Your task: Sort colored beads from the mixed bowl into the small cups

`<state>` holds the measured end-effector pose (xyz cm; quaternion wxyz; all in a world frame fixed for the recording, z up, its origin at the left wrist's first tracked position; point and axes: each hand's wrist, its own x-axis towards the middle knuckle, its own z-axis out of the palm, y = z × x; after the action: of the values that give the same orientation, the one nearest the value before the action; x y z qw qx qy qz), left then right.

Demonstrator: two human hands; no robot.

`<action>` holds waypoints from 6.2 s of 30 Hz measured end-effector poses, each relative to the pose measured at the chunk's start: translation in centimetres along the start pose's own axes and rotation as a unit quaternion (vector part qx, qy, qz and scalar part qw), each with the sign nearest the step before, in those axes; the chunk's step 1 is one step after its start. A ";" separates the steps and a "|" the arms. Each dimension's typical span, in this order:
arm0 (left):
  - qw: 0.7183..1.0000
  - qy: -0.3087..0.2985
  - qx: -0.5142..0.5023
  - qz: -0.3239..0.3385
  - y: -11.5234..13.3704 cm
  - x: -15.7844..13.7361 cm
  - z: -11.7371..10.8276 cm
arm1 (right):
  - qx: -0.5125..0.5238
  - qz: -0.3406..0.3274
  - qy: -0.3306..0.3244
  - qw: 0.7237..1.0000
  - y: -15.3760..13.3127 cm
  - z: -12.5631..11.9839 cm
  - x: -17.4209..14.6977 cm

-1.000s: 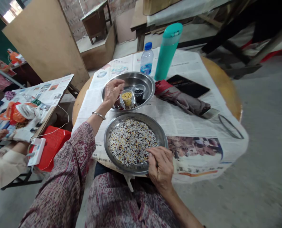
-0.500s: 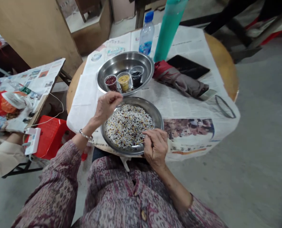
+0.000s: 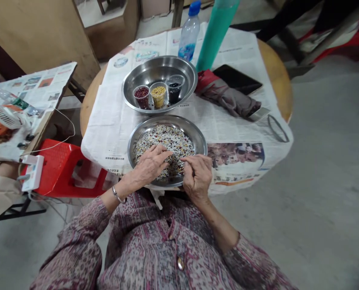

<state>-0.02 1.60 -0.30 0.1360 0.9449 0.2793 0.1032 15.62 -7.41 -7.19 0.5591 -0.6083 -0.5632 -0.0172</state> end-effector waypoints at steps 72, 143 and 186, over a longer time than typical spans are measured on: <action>0.989 0.047 -0.079 -0.118 -1.5 -0.4 -0.5 | -0.003 -0.008 -0.005 1.000 0.0 -0.1 0.0; 0.951 0.304 0.023 -0.052 -8.9 0.2 -2.4 | -0.005 0.008 -0.015 1.000 -0.2 -0.2 -0.1; 0.897 0.297 -0.244 -0.218 -7.7 -3.6 1.8 | -0.158 -0.153 -0.381 0.898 -0.8 4.6 7.5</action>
<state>-6.33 5.45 -4.88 0.2918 0.7234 0.4714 0.4116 14.99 0.59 -3.45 0.1890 -0.5546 -0.8093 0.0417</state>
